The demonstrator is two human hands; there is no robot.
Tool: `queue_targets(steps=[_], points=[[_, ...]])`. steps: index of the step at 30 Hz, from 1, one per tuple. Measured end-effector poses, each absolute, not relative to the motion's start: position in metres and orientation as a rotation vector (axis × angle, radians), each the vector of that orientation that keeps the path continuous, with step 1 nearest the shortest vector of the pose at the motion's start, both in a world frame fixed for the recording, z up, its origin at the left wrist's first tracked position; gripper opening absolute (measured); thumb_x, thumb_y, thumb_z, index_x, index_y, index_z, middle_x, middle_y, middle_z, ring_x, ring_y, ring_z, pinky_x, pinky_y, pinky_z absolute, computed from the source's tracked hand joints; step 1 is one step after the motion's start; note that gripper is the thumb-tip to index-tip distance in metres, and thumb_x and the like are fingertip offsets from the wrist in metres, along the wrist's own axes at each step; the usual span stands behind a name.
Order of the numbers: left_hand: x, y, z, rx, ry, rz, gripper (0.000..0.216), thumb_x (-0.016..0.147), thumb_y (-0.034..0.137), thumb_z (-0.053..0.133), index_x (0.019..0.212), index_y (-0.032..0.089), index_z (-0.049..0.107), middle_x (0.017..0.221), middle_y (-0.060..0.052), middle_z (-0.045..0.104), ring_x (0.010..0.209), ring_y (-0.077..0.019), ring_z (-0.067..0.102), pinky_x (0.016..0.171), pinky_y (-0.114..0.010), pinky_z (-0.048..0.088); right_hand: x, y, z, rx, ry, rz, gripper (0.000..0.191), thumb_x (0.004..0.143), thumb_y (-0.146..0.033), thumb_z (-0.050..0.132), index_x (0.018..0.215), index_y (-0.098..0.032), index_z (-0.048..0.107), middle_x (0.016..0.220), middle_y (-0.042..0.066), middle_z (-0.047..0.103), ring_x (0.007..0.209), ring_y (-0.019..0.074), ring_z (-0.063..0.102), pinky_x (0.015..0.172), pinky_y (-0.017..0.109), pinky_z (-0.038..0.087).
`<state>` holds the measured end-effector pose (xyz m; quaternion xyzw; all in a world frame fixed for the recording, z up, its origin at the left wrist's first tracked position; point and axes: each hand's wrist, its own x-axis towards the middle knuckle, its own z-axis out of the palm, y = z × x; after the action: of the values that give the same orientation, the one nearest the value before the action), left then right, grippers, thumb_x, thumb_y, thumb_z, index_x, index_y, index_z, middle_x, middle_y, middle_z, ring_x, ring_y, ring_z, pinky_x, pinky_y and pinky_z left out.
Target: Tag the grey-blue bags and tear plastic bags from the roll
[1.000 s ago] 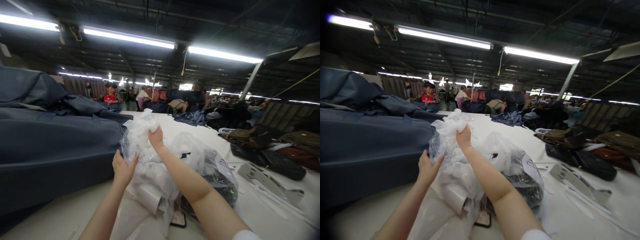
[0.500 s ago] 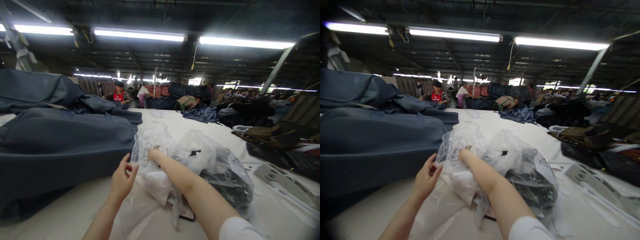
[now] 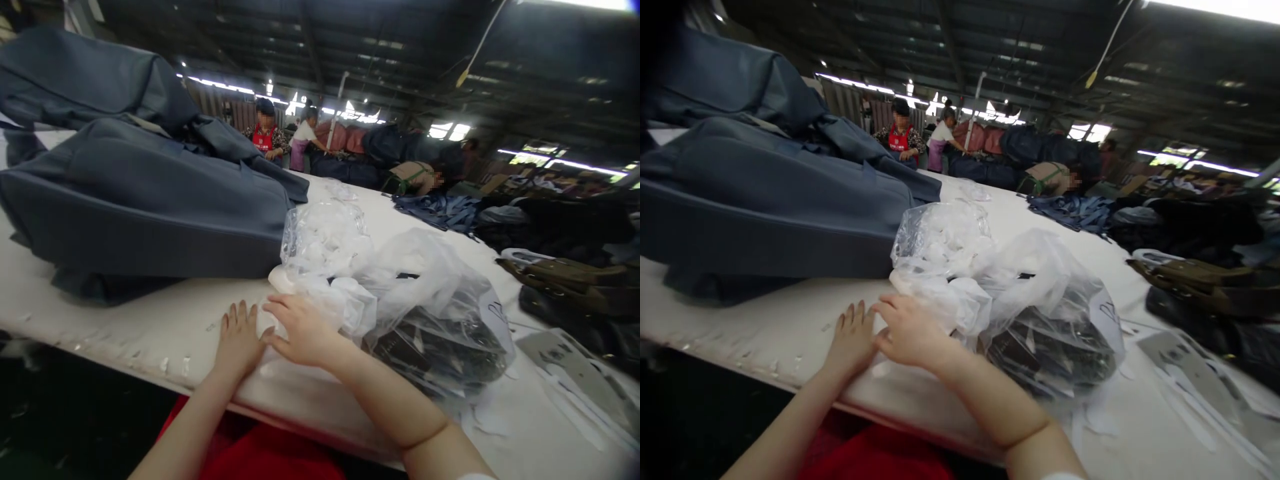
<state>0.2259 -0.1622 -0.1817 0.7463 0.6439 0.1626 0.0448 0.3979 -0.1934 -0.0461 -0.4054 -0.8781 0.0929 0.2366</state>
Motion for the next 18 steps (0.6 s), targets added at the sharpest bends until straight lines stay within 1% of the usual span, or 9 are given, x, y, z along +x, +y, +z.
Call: queue_targets(steps=[2, 4, 6, 8, 11, 13, 14, 16, 18], points=[[0.225, -0.164, -0.183, 2.356, 1.94, 0.47, 0.056, 0.091, 0.04, 0.046, 0.139, 0.011, 0.051, 0.15, -0.025, 0.038, 0.142, -0.04, 0.028, 0.114, -0.057, 0.02, 0.405, -0.177, -0.074, -1.351, -2.35, 0.118, 0.054, 0.081, -0.028, 0.066, 0.131, -0.01, 0.052, 0.136, 0.018, 0.051, 0.127, 0.0286, 0.045, 0.112, 0.043, 0.031], [0.224, -0.165, -0.182, 2.393, 1.904, 0.452, 0.049, 0.093, 0.034, 0.043, 0.137, 0.015, 0.053, 0.15, -0.021, 0.042, 0.141, -0.0364, 0.033, 0.114, -0.055, 0.023, 0.421, -0.158, -0.092, -1.564, -2.285, 0.006, 0.059, 0.08, -0.028, 0.067, 0.132, -0.007, 0.05, 0.132, 0.02, 0.053, 0.126, 0.0309, 0.044, 0.113, 0.045, 0.029], [0.224, -0.165, -0.18, 2.413, 1.827, 0.456, 0.044, 0.094, 0.027, 0.042, 0.133, 0.016, 0.057, 0.147, -0.016, 0.047, 0.139, -0.0318, 0.037, 0.114, -0.05, 0.026, 0.437, -0.143, -0.099, -1.696, -2.241, -0.071, 0.061, 0.081, -0.032, 0.067, 0.133, -0.005, 0.049, 0.129, 0.02, 0.055, 0.124, 0.0321, 0.046, 0.111, 0.045, 0.029], [0.226, -0.167, -0.176, 2.411, 1.771, 0.481, 0.038, 0.093, 0.021, 0.042, 0.125, 0.015, 0.061, 0.142, -0.014, 0.053, 0.134, -0.0281, 0.044, 0.113, -0.044, 0.031, 0.448, -0.136, -0.1, -1.794, -2.212, -0.095, 0.062, 0.082, -0.041, 0.065, 0.13, -0.005, 0.051, 0.126, 0.021, 0.057, 0.121, 0.0332, 0.05, 0.107, 0.044, 0.034], [0.229, -0.171, -0.171, 2.378, 1.789, 0.51, 0.031, 0.092, 0.017, 0.043, 0.109, 0.016, 0.067, 0.12, -0.013, 0.065, 0.116, -0.0254, 0.056, 0.103, -0.038, 0.042, 0.454, -0.137, -0.094, -1.953, -2.211, -0.034, 0.057, 0.088, -0.052, 0.055, 0.12, -0.005, 0.058, 0.109, 0.021, 0.066, 0.107, 0.034, 0.06, 0.096, 0.044, 0.042], [0.229, -0.173, -0.169, 2.363, 1.813, 0.521, 0.029, 0.092, 0.017, 0.041, 0.101, 0.017, 0.069, 0.102, -0.011, 0.067, 0.104, -0.025, 0.059, 0.095, -0.037, 0.046, 0.455, -0.141, -0.087, -2.042, -2.253, 0.026, 0.057, 0.091, -0.056, 0.048, 0.113, -0.006, 0.062, 0.1, 0.022, 0.069, 0.099, 0.0343, 0.065, 0.091, 0.045, 0.044], [0.228, -0.174, -0.168, 2.348, 1.83, 0.534, 0.029, 0.092, 0.016, 0.041, 0.098, 0.018, 0.069, 0.097, -0.01, 0.066, 0.099, -0.0249, 0.06, 0.092, -0.037, 0.047, 0.458, -0.144, -0.082, -2.088, -2.272, 0.06, 0.056, 0.091, -0.056, 0.046, 0.11, -0.006, 0.064, 0.098, 0.022, 0.07, 0.097, 0.0344, 0.066, 0.089, 0.044, 0.044], [0.222, -0.173, -0.169, 2.288, 1.895, 0.587, 0.03, 0.092, 0.017, 0.039, 0.098, 0.018, 0.068, 0.096, -0.01, 0.065, 0.093, -0.0246, 0.062, 0.088, -0.038, 0.049, 0.468, -0.152, -0.067, -2.178, -2.302, 0.127, 0.048, 0.089, -0.051, 0.052, 0.103, -0.009, 0.068, 0.098, 0.022, 0.071, 0.095, 0.0334, 0.068, 0.084, 0.041, 0.047], [0.212, -0.17, -0.169, 2.191, 1.99, 0.676, 0.032, 0.093, 0.019, 0.036, 0.101, 0.017, 0.067, 0.1, -0.011, 0.065, 0.092, -0.0249, 0.063, 0.086, -0.039, 0.05, 0.484, -0.163, -0.046, -2.217, -2.303, 0.139, 0.032, 0.084, -0.038, 0.06, 0.099, -0.012, 0.071, 0.099, 0.02, 0.072, 0.093, 0.0309, 0.068, 0.079, 0.036, 0.047]])
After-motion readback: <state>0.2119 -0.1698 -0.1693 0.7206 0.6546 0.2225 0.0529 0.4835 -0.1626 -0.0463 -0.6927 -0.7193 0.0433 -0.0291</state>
